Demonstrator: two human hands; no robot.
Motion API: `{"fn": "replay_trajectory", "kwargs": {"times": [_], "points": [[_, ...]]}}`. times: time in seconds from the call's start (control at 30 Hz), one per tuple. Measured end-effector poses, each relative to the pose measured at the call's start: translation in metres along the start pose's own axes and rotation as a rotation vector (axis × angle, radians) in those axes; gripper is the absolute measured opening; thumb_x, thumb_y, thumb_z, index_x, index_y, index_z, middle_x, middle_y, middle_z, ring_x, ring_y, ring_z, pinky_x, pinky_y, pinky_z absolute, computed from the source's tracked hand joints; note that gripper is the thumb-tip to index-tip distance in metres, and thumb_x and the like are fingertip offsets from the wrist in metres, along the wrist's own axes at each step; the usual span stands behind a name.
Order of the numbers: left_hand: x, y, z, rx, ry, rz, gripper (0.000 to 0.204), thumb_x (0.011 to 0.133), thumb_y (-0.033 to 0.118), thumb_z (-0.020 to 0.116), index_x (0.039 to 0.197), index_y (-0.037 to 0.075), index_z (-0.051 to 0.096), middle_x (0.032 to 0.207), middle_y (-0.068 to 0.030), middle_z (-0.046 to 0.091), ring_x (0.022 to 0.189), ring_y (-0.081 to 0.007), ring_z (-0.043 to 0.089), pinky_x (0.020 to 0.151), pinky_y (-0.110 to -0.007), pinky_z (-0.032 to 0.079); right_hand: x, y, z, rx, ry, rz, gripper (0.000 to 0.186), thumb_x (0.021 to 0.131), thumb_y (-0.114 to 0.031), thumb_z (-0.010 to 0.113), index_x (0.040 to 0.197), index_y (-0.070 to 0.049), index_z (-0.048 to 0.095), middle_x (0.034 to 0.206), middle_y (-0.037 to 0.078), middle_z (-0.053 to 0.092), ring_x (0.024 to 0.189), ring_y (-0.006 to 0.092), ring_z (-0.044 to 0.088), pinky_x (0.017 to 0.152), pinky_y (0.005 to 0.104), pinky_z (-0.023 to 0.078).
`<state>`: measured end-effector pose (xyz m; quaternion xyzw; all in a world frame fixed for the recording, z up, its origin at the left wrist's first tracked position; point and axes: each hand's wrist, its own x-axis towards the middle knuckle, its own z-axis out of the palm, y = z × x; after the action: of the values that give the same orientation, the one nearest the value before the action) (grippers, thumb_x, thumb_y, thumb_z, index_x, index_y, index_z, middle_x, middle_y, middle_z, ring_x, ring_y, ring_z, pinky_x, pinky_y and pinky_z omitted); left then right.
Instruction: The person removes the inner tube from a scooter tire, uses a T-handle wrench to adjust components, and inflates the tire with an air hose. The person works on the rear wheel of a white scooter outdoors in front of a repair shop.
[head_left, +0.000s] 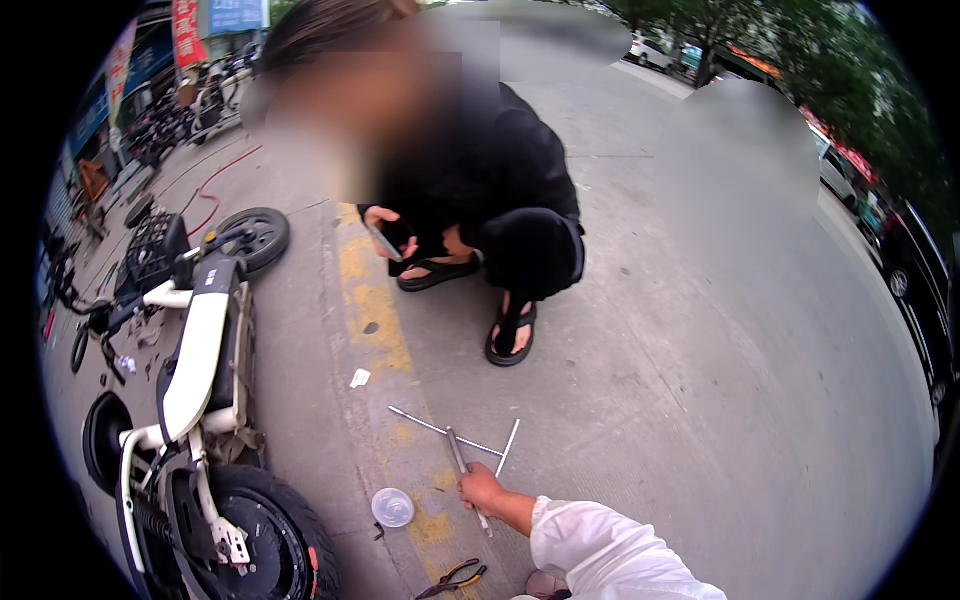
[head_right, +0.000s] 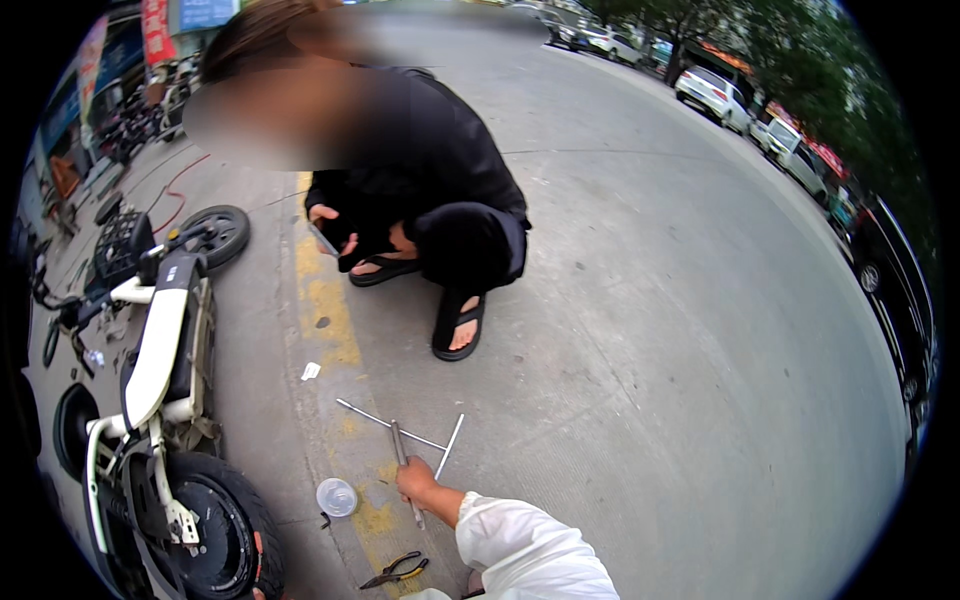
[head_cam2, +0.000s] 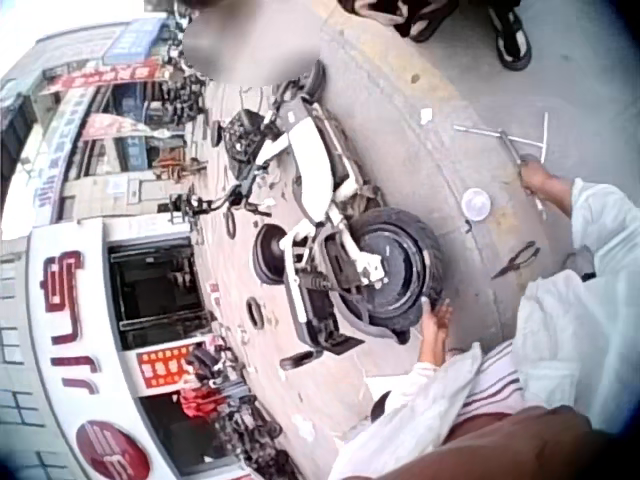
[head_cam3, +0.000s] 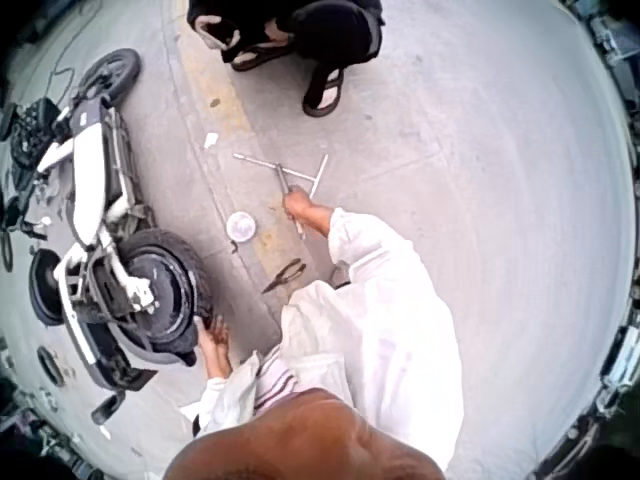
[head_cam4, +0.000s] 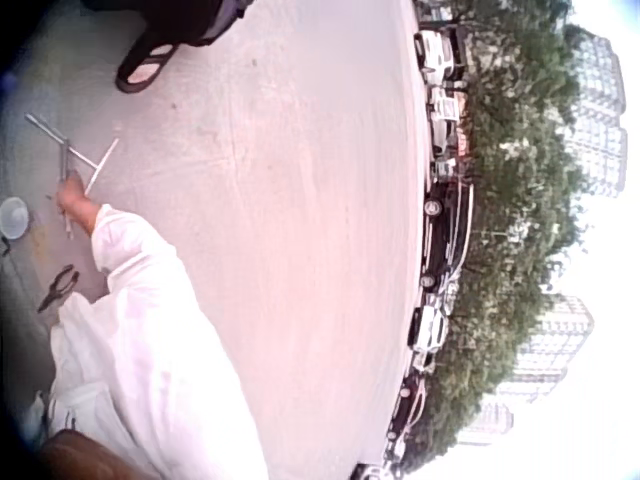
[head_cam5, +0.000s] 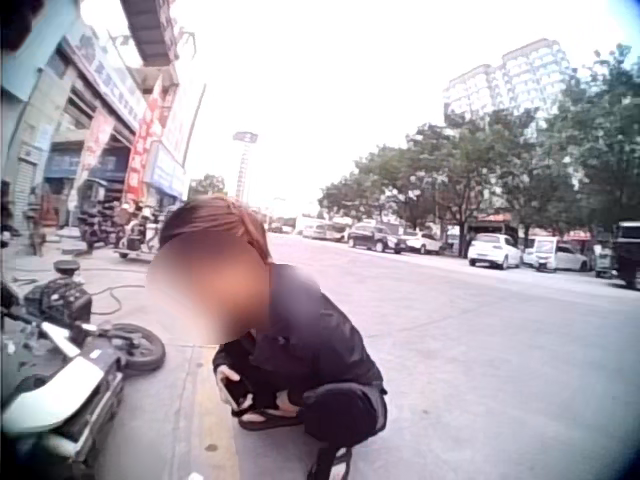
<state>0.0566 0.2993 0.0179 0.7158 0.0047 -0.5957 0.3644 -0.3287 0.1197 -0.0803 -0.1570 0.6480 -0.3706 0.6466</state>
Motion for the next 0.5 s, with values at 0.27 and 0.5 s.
{"fn": "replay_trajectory", "kwargs": {"times": [0.27,0.5], "points": [[-0.017,0.008,0.021,-0.006,0.015,-0.069,0.078,0.084,0.058,0.057,0.135,0.002,0.037,0.134,-0.0121,0.048,0.126,-0.0285,0.043,0.104,-0.044,0.034,0.002,0.013,-0.016,-0.061,0.177,-0.055,0.022,0.085,-0.010,0.044,0.103,0.003,0.045,0.069,0.012,0.051,0.046,0.0205,0.048,0.036,0.0364,0.038],[0.021,0.006,-0.021,-0.086,-0.024,0.015,0.062,0.083,0.062,0.054,0.113,0.007,0.054,0.114,-0.0065,0.058,0.093,-0.0216,0.056,0.077,-0.037,0.048,-0.005,0.001,-0.008,0.028,0.032,-0.020,0.010,0.087,-0.007,0.042,0.096,-0.001,0.042,0.071,0.009,0.047,0.047,0.0162,0.043,0.035,0.0317,0.036]]}}
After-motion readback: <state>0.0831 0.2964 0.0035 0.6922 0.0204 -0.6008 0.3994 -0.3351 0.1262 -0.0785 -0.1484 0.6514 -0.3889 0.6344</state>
